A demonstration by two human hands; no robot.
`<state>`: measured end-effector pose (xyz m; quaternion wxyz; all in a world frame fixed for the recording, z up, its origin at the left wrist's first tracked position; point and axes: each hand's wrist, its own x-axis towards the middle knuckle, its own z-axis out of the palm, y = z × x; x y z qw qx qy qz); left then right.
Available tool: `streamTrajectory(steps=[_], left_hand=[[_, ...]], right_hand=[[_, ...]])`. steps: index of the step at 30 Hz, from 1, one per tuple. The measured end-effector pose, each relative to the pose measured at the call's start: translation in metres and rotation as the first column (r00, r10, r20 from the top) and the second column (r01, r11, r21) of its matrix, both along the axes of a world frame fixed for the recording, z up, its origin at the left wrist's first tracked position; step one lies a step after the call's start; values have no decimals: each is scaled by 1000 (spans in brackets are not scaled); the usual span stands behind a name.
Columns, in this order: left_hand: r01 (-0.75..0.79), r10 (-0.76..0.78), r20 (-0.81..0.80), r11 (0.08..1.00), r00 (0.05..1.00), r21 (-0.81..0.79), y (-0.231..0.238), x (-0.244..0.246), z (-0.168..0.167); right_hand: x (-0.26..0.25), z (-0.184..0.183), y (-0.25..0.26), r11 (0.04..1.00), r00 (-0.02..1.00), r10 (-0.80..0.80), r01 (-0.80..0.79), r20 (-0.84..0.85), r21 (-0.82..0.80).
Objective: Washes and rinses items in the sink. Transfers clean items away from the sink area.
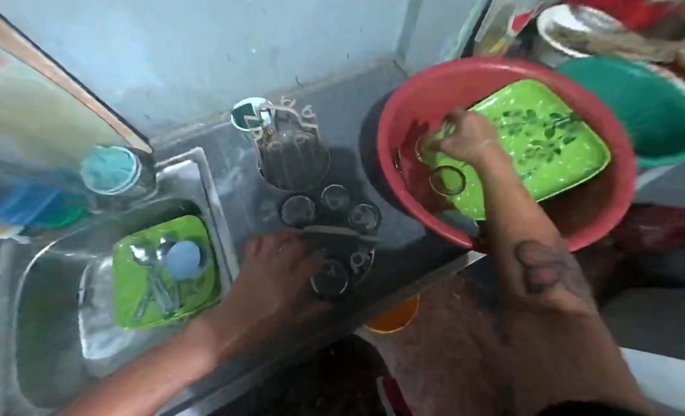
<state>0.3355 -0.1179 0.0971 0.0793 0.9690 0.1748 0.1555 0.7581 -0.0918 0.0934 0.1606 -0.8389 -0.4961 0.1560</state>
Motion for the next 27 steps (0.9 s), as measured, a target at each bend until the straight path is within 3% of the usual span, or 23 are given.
streamTrajectory(steps=[2, 6, 8, 11, 15, 20, 24, 25, 27], left_hand=[[14, -14, -3, 999, 1000, 42, -5, 8, -7], [5, -1, -59, 998, 998, 67, -11, 20, -21], [14, -11, -83, 999, 996, 36, -9, 24, -25], [44, -44, -108, 999, 993, -3, -6, 24, -24], [91, -97, -141, 995, 985, -49, -5, 15, -19], [37, -72, -199, 985, 977, -170, -5, 10, -10], [-61, 43, -70, 959, 997, -278, 20, 5, 15], [-94, 86, -41, 957, 995, -275, 32, 3, 22], [-188, 186, -36, 938, 982, -293, 57, 3, 32]], right_hand=[[-16, 47, -30, 990, 999, 34, -32, -13, 136], [-88, 99, -101, 901, 926, 367, -332, -84, 278], [-127, 92, -125, 810, 834, 549, -514, -56, 281], [-163, 69, -139, 733, 754, 653, -652, 70, 194], [-187, 56, -129, 722, 716, 691, -687, 100, -76], [-218, 28, -119, 720, 724, 682, -642, 103, -263], [-220, 10, -114, 721, 758, 652, -611, 20, -327], [-215, 22, -112, 685, 751, 659, -626, -48, -373], [-196, 46, -107, 687, 720, 691, -681, -60, -253]])
